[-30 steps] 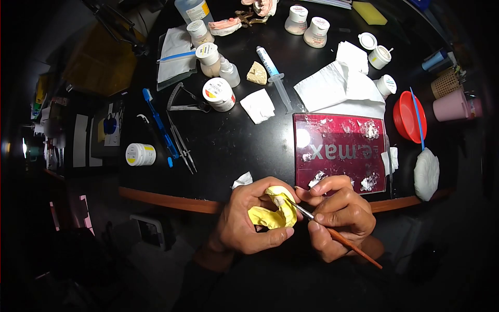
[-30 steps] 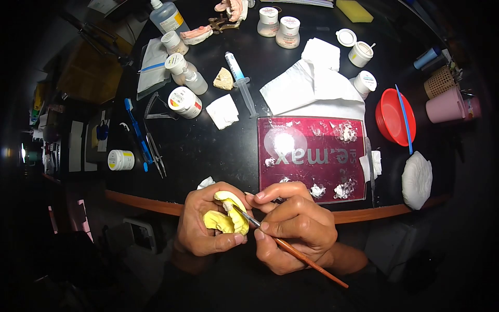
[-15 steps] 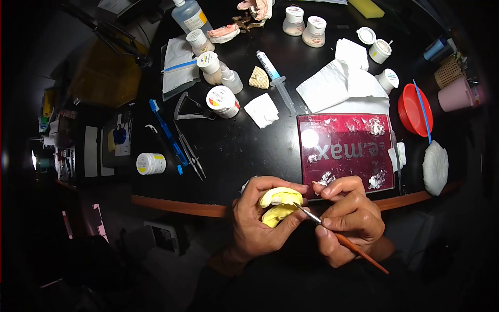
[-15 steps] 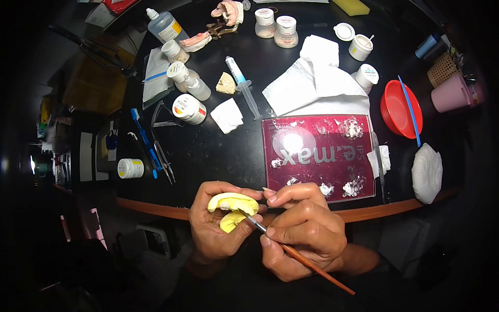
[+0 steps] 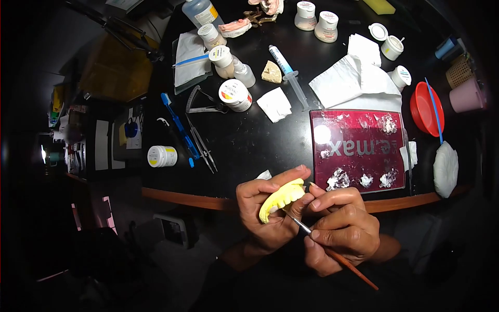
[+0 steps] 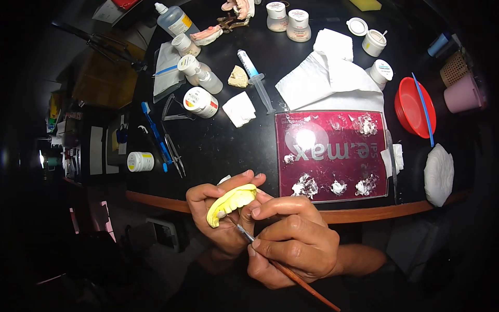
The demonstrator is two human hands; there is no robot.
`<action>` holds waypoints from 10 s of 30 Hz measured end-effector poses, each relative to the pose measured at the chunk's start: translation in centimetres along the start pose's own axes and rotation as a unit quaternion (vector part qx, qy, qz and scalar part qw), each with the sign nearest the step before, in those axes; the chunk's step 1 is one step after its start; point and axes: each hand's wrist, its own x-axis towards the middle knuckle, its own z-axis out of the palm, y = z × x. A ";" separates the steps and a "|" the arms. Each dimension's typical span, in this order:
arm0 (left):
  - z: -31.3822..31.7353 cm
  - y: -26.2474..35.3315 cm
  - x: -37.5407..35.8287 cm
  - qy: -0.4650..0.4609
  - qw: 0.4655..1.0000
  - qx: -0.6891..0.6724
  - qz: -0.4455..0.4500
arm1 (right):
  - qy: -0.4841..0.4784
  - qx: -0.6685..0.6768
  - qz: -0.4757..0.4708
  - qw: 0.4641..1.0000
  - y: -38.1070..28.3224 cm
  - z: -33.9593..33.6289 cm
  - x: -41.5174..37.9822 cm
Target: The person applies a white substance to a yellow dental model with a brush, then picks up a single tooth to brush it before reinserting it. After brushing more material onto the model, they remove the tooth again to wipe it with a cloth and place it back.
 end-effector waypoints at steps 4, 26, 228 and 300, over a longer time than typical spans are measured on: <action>0.5 -0.6 0.1 0.027 0.997 -0.048 0.045 | -0.012 -0.004 0.000 1.000 0.0 -0.1 -0.2; 0.6 -0.9 -0.2 0.052 0.998 0.006 0.042 | -0.048 0.011 0.000 0.999 0.1 -0.1 0.1; -3.4 2.2 4.8 -0.102 0.927 0.320 0.168 | -0.026 -0.221 -0.082 0.972 3.6 -2.4 1.5; -4.0 1.9 5.4 -0.126 0.889 0.383 0.216 | -0.059 -0.233 -0.090 0.966 3.4 -2.4 1.3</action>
